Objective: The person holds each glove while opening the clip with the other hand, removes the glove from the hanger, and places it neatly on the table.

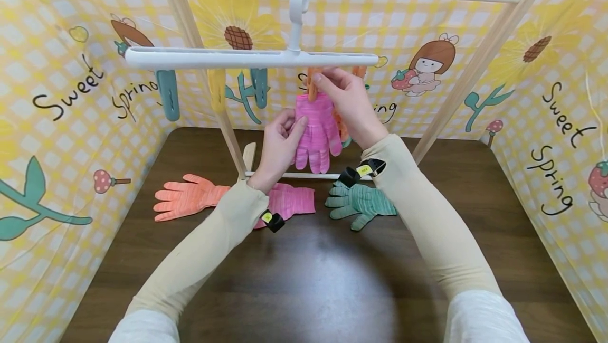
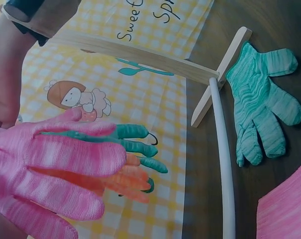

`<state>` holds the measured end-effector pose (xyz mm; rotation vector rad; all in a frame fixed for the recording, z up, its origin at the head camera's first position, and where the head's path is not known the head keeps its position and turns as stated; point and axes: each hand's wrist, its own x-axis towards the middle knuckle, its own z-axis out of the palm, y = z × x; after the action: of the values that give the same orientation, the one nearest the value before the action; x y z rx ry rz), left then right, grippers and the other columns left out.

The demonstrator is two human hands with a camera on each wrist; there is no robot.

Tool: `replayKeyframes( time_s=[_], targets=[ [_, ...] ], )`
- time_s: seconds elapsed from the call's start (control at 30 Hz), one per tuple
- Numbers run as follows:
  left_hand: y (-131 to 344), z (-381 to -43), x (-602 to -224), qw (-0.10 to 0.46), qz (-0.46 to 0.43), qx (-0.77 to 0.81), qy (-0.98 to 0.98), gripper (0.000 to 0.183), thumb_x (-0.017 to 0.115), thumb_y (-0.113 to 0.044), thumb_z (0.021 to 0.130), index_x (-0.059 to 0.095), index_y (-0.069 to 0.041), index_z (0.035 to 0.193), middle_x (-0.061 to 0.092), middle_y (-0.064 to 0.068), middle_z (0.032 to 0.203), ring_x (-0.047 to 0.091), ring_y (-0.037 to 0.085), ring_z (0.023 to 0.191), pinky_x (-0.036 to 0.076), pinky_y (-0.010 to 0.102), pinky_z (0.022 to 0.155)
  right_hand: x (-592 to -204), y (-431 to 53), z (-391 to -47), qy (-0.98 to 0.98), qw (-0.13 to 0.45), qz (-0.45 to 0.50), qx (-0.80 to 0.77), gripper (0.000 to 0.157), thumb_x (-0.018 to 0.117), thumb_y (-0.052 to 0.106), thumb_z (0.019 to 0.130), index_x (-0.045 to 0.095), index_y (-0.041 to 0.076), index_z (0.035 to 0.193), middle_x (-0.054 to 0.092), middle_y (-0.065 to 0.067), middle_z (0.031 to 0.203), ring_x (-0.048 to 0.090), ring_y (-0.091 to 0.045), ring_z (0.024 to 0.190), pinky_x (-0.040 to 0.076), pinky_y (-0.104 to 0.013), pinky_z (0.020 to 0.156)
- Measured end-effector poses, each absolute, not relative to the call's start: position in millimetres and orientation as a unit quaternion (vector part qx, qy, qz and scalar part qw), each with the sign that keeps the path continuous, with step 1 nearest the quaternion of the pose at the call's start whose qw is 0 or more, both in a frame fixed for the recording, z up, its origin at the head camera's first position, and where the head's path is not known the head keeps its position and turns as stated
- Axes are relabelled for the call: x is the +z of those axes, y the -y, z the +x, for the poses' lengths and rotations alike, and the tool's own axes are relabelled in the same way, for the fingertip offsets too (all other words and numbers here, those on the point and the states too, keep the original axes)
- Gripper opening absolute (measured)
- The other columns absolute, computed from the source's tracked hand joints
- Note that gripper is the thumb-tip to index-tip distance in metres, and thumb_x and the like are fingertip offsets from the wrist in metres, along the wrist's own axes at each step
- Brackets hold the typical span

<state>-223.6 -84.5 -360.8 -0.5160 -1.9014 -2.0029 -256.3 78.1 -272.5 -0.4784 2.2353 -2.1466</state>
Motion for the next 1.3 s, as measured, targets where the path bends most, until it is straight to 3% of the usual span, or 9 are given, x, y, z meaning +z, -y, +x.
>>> replayKeyframes(
  time_s=[0.2, 0.37, 0.63, 0.7, 0.87, 1.0, 1.3],
  targets=[
    [83, -221, -361, 0.172, -0.189, -0.692, 0.676, 0.016, 0.061, -0.004, 0.104, 0.063, 0.01, 0.112, 0.068, 0.005, 0.084, 0.058, 0.006, 0.066, 0.048, 0.019, 0.062, -277, -73, -256, -0.711, -0.065, -0.138, -0.686, 0.031, 0.068, 0.022, 0.103, 0.07, 0.002, 0.126, 0.074, -0.01, 0.119, 0.067, -0.016, 0.113, 0.048, -0.028, 0.101],
    [83, -219, -364, 0.175, -0.191, -0.669, 0.697, 0.015, 0.062, -0.005, 0.103, 0.065, 0.008, 0.11, 0.063, 0.005, 0.08, 0.047, 0.007, 0.064, 0.039, 0.02, 0.06, -278, -73, -258, -0.684, -0.089, -0.125, -0.713, 0.027, 0.069, 0.015, 0.102, 0.071, -0.001, 0.123, 0.076, -0.011, 0.112, 0.07, -0.018, 0.108, 0.053, -0.031, 0.098],
    [87, -209, -378, 0.169, -0.183, -0.64, 0.727, 0.015, 0.065, -0.011, 0.104, 0.067, 0.003, 0.109, 0.052, 0.0, 0.073, 0.041, 0.01, 0.063, 0.033, 0.023, 0.059, -283, -76, -254, -0.713, -0.123, -0.134, -0.677, 0.03, 0.066, 0.023, 0.104, 0.07, 0.002, 0.125, 0.074, -0.01, 0.103, 0.067, -0.017, 0.089, 0.056, -0.029, 0.072],
    [89, -206, -382, 0.164, -0.177, -0.635, 0.734, 0.015, 0.065, -0.012, 0.104, 0.068, 0.001, 0.11, 0.054, 0.0, 0.074, 0.043, 0.011, 0.064, 0.035, 0.023, 0.06, -283, -76, -253, -0.714, -0.127, -0.14, -0.674, 0.03, 0.064, 0.022, 0.105, 0.069, 0.001, 0.125, 0.072, -0.011, 0.099, 0.066, -0.018, 0.084, 0.056, -0.03, 0.071],
    [95, -198, -392, 0.156, -0.167, -0.612, 0.757, 0.014, 0.066, -0.012, 0.103, 0.07, -0.001, 0.111, 0.057, 0.004, 0.077, 0.046, 0.014, 0.068, 0.037, 0.024, 0.064, -284, -78, -251, -0.716, -0.13, -0.139, -0.672, 0.031, 0.064, 0.022, 0.105, 0.067, 0.001, 0.128, 0.072, -0.012, 0.11, 0.068, -0.017, 0.087, 0.059, -0.031, 0.075],
    [102, -190, -399, 0.143, -0.164, -0.59, 0.778, 0.013, 0.067, -0.012, 0.103, 0.07, -0.003, 0.112, 0.067, 0.01, 0.085, 0.052, 0.014, 0.072, 0.041, 0.022, 0.066, -284, -80, -249, -0.721, -0.131, -0.14, -0.666, 0.035, 0.065, 0.024, 0.105, 0.066, 0.002, 0.132, 0.072, -0.012, 0.119, 0.071, -0.018, 0.09, 0.06, -0.033, 0.077],
    [119, -177, -410, 0.144, -0.191, -0.535, 0.81, 0.014, 0.069, -0.012, 0.101, 0.072, -0.006, 0.113, 0.075, 0.008, 0.103, 0.064, 0.014, 0.089, 0.052, 0.018, 0.082, -287, -85, -245, -0.751, -0.142, -0.155, -0.626, 0.045, 0.064, 0.03, 0.105, 0.059, 0.006, 0.144, 0.07, -0.009, 0.125, 0.074, -0.018, 0.096, 0.061, -0.032, 0.078]
  ],
)
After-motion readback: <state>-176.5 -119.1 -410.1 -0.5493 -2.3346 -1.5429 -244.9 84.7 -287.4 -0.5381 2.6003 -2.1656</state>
